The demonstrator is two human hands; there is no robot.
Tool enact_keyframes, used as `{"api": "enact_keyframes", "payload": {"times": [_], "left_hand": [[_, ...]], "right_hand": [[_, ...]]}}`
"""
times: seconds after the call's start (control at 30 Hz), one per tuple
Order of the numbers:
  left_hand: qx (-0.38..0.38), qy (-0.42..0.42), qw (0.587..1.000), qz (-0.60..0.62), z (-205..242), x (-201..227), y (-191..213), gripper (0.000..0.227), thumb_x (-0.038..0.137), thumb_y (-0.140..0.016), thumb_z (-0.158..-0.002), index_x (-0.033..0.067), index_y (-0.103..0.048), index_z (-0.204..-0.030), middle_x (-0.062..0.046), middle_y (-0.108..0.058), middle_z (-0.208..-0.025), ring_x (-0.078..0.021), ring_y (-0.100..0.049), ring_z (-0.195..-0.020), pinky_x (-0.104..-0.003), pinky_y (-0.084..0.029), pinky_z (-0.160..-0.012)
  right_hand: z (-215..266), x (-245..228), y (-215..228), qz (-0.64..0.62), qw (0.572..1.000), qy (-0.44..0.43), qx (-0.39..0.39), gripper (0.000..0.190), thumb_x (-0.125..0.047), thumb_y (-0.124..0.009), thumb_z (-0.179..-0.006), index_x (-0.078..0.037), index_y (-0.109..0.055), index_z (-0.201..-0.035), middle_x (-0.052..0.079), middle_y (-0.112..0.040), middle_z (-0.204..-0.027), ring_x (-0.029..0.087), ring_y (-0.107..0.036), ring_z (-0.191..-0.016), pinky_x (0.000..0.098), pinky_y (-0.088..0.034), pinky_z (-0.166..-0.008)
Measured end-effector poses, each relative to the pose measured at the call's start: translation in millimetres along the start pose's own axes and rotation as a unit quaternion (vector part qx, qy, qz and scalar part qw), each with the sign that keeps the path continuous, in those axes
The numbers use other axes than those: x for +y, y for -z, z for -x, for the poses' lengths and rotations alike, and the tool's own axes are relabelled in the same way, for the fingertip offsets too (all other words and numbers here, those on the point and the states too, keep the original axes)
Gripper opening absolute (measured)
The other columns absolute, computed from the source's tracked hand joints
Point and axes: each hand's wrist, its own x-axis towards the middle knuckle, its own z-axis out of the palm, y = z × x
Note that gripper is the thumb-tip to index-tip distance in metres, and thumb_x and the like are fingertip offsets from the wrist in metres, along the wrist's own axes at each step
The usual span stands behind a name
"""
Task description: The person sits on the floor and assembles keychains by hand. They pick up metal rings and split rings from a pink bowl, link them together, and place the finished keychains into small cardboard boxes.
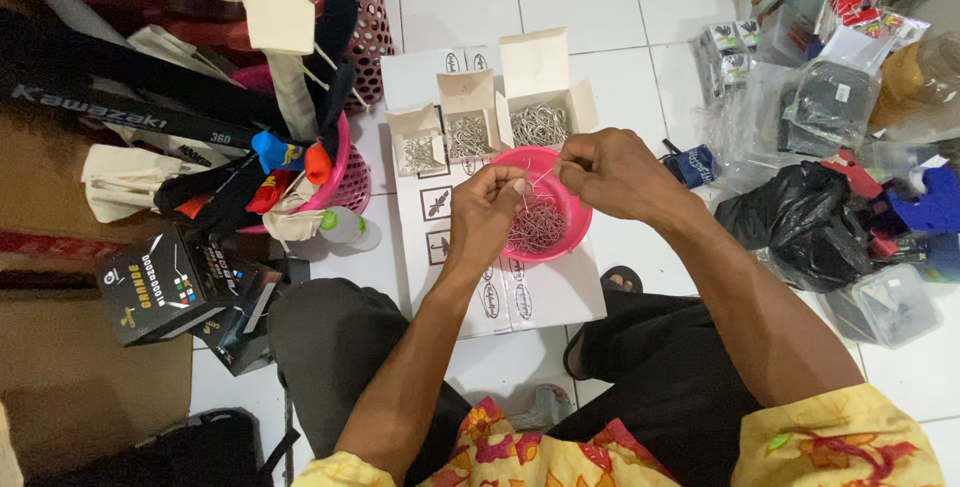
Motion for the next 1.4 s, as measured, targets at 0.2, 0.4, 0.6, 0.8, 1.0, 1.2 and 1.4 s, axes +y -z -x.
{"api": "enact_keyframes", "payload": {"times": [0.2,0.4,0.6,0.8,1.0,1.2,1.4], "left_hand": [[0.08,-0.012,0.997,-0.008,7.2,17.2,-9.6,0.011,0.001,-0.066,-0.095,-0.003,-0.072,-0.104,-0.016,-0.074,-0.083,-0.0135,-0.068,-0.075,-0.025,-0.058,-0.065],[0.093,0.007,0.994,-0.048,1.9,1.5,-5.0,0.011,0.003,-0.066,-0.094,0.0022,-0.075,-0.102,-0.011,-0.075,-0.082,-0.0089,-0.064,-0.071,-0.025,-0.056,-0.062],[0.063,0.008,0.994,-0.084,2.3,-0.7,-2.3,0.011,0.004,-0.07,-0.092,0.0043,-0.076,-0.102,-0.013,-0.069,-0.096,-0.0169,-0.067,-0.093,-0.026,-0.056,-0.073],[-0.054,0.162,0.976,0.139,5.3,0.0,-4.3,0.016,0.013,-0.073,-0.092,0.0055,-0.073,-0.107,-0.007,-0.074,-0.092,-0.0114,-0.071,-0.085,-0.019,-0.056,-0.07],[-0.096,0.172,0.944,0.265,10.5,17.2,-0.9,0.019,0.012,-0.075,-0.091,0.001,-0.069,-0.105,-0.014,-0.076,-0.091,-0.0186,-0.077,-0.083,-0.021,-0.06,-0.071],[-0.095,0.106,0.947,0.287,5.5,8.1,-3.9,0.017,0.005,-0.075,-0.091,-0.0027,-0.07,-0.106,-0.015,-0.071,-0.092,-0.0205,-0.074,-0.084,-0.028,-0.06,-0.075],[-0.042,0.051,0.936,0.346,5.4,20.9,-2.3,0.015,0.005,-0.071,-0.094,-0.0024,-0.065,-0.105,-0.017,-0.069,-0.096,-0.0213,-0.071,-0.09,-0.027,-0.058,-0.08]], "right_hand": [[7.3,-15.3,-1.7,0.078,0.997,-0.001,-0.012,0.016,-0.023,-0.066,-0.087,-0.012,-0.074,-0.078,0.014,-0.068,-0.061,0.033,-0.069,-0.064,0.0461,-0.053,-0.065],[5.7,-14.0,2.5,0.139,0.99,0.022,-0.031,0.015,-0.019,-0.062,-0.09,-0.01,-0.071,-0.084,0.019,-0.069,-0.069,0.044,-0.069,-0.077,0.0507,-0.053,-0.074],[17.0,-32.3,16.2,0.07,0.994,0.051,-0.063,0.014,-0.012,-0.059,-0.094,-0.009,-0.072,-0.089,0.014,-0.073,-0.068,0.033,-0.069,-0.07,0.0448,-0.056,-0.074],[22.1,-47.7,14.8,0.049,0.986,0.149,-0.053,0.013,-0.01,-0.059,-0.098,-0.005,-0.067,-0.088,0.02,-0.068,-0.073,0.041,-0.068,-0.075,0.0505,-0.054,-0.072],[26.1,-41.5,11.3,0.033,0.981,0.19,-0.002,0.008,-0.003,-0.062,-0.095,-0.007,-0.068,-0.092,0.015,-0.068,-0.076,0.03,-0.072,-0.076,0.0415,-0.056,-0.071],[21.9,-41.4,4.5,-0.021,0.985,0.169,0.041,0.017,-0.007,-0.068,-0.096,-0.014,-0.075,-0.109,0.01,-0.075,-0.077,0.022,-0.076,-0.078,0.037,-0.058,-0.075],[33.8,-58.6,6.0,-0.056,0.963,0.216,0.148,0.012,-0.006,-0.072,-0.094,-0.008,-0.075,-0.105,0.011,-0.07,-0.083,0.02,-0.07,-0.069,0.0335,-0.058,-0.068]]}}
